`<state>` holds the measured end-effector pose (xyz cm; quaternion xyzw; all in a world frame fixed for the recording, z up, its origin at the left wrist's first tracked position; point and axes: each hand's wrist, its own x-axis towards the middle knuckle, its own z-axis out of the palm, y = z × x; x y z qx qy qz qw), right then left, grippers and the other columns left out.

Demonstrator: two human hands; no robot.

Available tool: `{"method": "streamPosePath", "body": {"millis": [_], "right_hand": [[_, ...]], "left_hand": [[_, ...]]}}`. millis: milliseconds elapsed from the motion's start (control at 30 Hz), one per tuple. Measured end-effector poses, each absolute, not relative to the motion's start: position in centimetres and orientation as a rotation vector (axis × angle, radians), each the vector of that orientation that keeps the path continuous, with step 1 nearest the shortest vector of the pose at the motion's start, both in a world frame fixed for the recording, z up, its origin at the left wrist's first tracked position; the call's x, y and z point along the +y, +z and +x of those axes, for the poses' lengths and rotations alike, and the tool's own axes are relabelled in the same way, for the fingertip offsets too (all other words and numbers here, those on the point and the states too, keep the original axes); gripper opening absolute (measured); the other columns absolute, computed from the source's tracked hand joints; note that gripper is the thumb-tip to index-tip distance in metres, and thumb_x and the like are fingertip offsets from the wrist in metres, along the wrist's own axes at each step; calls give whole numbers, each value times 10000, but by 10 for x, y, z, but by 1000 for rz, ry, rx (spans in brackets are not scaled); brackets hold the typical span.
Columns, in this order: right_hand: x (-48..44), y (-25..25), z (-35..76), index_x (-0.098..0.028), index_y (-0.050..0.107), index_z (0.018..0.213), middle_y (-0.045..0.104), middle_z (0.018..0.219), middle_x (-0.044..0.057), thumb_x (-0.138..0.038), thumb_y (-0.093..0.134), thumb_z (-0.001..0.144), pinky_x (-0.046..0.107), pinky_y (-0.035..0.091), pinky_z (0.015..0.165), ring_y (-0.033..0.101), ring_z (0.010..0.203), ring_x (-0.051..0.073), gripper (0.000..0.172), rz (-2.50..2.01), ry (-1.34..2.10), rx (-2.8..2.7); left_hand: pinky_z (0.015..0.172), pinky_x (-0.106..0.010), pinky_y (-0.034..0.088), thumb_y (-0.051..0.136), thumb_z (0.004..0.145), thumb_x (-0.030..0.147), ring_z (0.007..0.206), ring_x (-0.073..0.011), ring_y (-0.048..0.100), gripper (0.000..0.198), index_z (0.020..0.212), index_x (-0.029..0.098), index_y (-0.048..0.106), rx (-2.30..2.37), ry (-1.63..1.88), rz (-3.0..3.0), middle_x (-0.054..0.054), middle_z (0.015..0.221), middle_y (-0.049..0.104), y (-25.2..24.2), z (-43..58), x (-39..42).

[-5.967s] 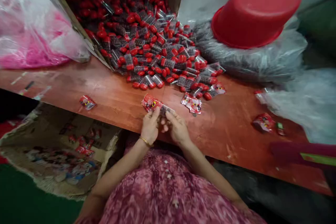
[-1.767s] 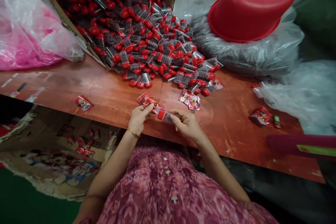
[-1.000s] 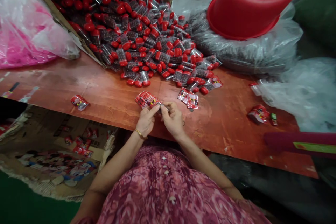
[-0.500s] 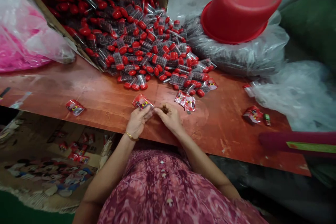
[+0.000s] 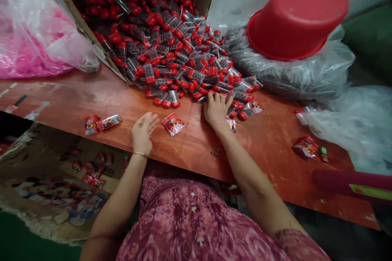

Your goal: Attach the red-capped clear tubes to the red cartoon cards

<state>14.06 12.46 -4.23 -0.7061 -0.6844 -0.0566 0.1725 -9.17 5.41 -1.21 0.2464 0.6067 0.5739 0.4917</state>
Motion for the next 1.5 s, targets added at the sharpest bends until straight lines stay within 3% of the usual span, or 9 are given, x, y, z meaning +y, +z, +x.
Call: {"method": "streamPosePath", "body": {"millis": [200,500,733,833,967,1100,1233,1333,1500], "right_hand": [[75,-54,141,-116,552,1198,576,1231,147,-108,338,855,477,175,1037,463,1132,246,405,-1827,-103,-2102],[32,-43,120,-177,653,967,649,1135,106,-251,438,883,423,287,974,519,1104,244,242,-1590,97,-1961],[35,-33,84,-183,620,888,664,837,47,-453,457,852,301,449,721,580,753,172,317,-1353,975,-1468],[40,-31,78,-192,571,706,570,653,-12,-478,489,811,251,422,614,511,613,128,316,-1227,1167,-1251],[40,-28,81,-208,427,566,392,537,-48,-479,477,808,232,334,529,369,530,101,366,-1286,996,-1187],[33,-31,81,-218,371,562,363,541,-46,-479,418,845,237,311,519,352,536,106,388,-1340,855,-1227],[30,-35,86,-212,490,647,506,617,-10,-444,365,888,263,383,594,458,605,135,357,-1331,816,-1377],[35,-33,105,-199,600,849,626,860,65,-383,312,923,340,394,789,532,840,195,350,-1505,536,-1631],[47,-32,136,-113,624,956,572,1135,203,-388,499,849,484,309,870,457,1046,332,321,-2083,43,-1789]], "left_hand": [[1086,-536,126,739,635,317,1326,-357,320,203,829,256,734,1662,917,1789,-91,1270,585,-27,-60,62],[1042,-545,195,648,708,241,1254,-346,421,89,695,273,730,1768,849,1755,-69,1149,662,-35,-59,70],[1090,-532,100,667,699,269,1304,-307,372,75,735,290,730,1631,1131,1610,-47,1195,640,-14,-49,54],[1091,-459,196,702,674,264,1273,-277,421,149,819,277,727,1575,1226,1487,-53,1197,636,-6,-43,43],[839,-281,459,740,640,352,976,-209,617,277,878,215,706,1501,1272,1007,-54,967,704,-3,-37,32],[542,-219,458,743,589,485,650,-147,629,372,732,147,682,1287,969,609,-59,722,694,-1,-31,27],[523,-192,449,815,518,359,548,-91,599,322,689,146,645,1199,1091,387,-9,645,672,-1,-26,32],[492,-174,426,811,539,299,495,-73,580,269,660,137,633,1216,1166,324,7,593,660,-2,-26,38],[501,-166,441,807,558,278,485,-65,582,245,682,137,651,1223,1169,250,9,591,670,-3,-29,43]]}}
